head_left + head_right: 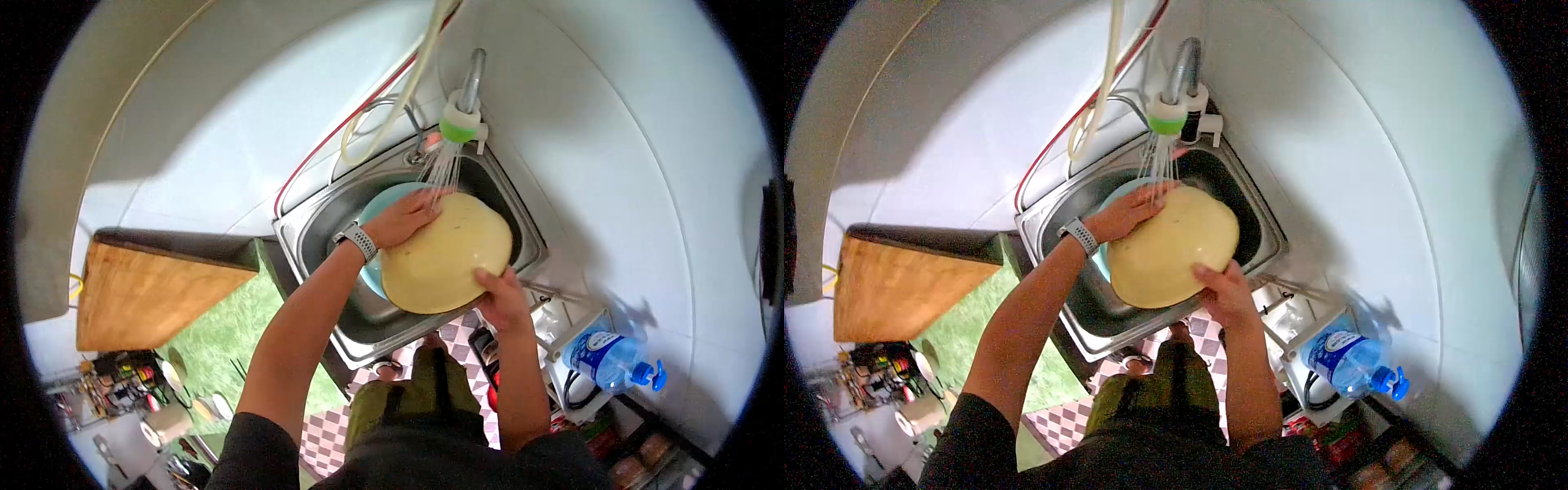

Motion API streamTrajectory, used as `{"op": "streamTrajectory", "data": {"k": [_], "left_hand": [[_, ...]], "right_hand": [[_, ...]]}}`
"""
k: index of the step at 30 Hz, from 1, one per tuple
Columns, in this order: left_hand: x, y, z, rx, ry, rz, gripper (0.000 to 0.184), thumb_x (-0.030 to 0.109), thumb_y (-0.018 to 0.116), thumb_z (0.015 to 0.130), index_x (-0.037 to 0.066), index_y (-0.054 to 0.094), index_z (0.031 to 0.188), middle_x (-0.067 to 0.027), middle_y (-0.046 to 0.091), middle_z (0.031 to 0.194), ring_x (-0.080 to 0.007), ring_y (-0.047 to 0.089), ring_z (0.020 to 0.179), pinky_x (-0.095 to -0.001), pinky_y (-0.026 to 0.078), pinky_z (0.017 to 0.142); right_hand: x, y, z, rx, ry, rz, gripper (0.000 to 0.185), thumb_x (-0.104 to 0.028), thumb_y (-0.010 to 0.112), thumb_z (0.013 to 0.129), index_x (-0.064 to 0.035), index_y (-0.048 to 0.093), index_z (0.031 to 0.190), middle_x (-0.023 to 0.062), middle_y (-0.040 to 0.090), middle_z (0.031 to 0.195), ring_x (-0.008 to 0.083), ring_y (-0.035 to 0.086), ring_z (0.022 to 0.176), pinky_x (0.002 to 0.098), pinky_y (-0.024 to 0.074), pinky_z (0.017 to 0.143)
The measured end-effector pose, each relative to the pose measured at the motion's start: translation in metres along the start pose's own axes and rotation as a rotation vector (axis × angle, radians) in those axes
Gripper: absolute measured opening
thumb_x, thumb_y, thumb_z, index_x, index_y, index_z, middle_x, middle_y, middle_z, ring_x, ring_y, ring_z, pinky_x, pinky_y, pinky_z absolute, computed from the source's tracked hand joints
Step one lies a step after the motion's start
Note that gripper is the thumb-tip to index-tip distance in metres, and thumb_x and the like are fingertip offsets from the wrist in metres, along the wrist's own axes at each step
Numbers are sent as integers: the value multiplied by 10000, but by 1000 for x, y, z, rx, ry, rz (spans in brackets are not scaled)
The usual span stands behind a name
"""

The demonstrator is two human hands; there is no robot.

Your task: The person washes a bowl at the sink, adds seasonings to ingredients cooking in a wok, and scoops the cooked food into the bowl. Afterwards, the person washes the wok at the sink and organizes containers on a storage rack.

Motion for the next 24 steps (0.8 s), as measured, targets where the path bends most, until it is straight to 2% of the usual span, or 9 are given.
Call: {"op": "streamTrajectory", "data": {"k": [3,6,9,11,12,14,16,21,24], "left_hand": [[-23,4,-10,57,-93,-288,531,394,392,1050,24,457,1425,-176,515,1411,-284,485,1296,-332,331,1117],[-21,1,-29,274,-291,-452,567,425,353,1055,-4,473,1406,-190,534,1388,-273,516,1258,-329,347,1101],[-7,-8,-35,449,-44,-63,555,418,336,1053,-2,511,1372,-188,568,1342,-271,538,1230,-332,355,1093],[-3,-3,-42,472,54,-346,430,300,436,1024,-3,553,1305,-189,567,1333,-328,520,1249,-399,357,1102],[1,0,-48,558,348,355,409,255,520,980,3,550,1301,-196,553,1334,-352,498,1254,-434,358,1100],[26,2,-63,569,251,288,551,292,620,871,21,509,1339,-193,511,1377,-369,464,1296,-465,335,1118],[55,17,-61,576,136,306,724,329,719,763,39,467,1377,-190,470,1420,-386,430,1337,-497,312,1136],[37,36,-59,599,8,632,796,159,721,758,97,365,1468,-152,339,1530,-374,398,1376,-489,453,1037],[-15,46,-40,802,-389,528,848,121,729,777,58,298,1505,-173,373,1505,-382,455,1326,-480,509,969]], "right_hand": [[-16,-10,1,28,-100,304,440,-91,633,922,8,493,1328,159,614,1266,248,621,1152,374,510,1005],[-33,1,11,108,-157,627,293,-111,572,963,29,574,1220,129,680,1153,206,691,1003,301,614,837],[-30,-25,39,-12,-117,687,289,-117,608,943,25,589,1194,145,665,1143,238,636,1113,374,551,955],[-38,-13,48,114,-149,565,230,-111,609,943,30,614,1124,141,685,1067,226,672,993,306,588,839],[-28,-11,62,175,-162,539,232,-106,607,943,34,611,1128,143,685,1065,223,676,966,299,592,812],[-29,3,86,-108,64,533,237,-113,577,965,25,600,1156,159,668,1112,246,645,1045,362,566,879],[-41,22,80,102,31,199,352,-195,579,977,37,553,1240,180,636,1197,270,649,1029,383,587,809],[-45,37,116,74,-168,-716,361,-152,521,1008,81,534,1284,181,562,1268,258,557,1172,354,525,921],[-34,93,101,160,-75,-677,358,-172,559,997,58,567,1272,208,555,1239,300,589,1114,383,535,894]]}}
Point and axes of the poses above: each hand's wrist, its own z-axis towards the middle knuckle, its own y-axis out of the palm, x = y × z, the point moved 5 cm from there along z, towards the middle knuckle
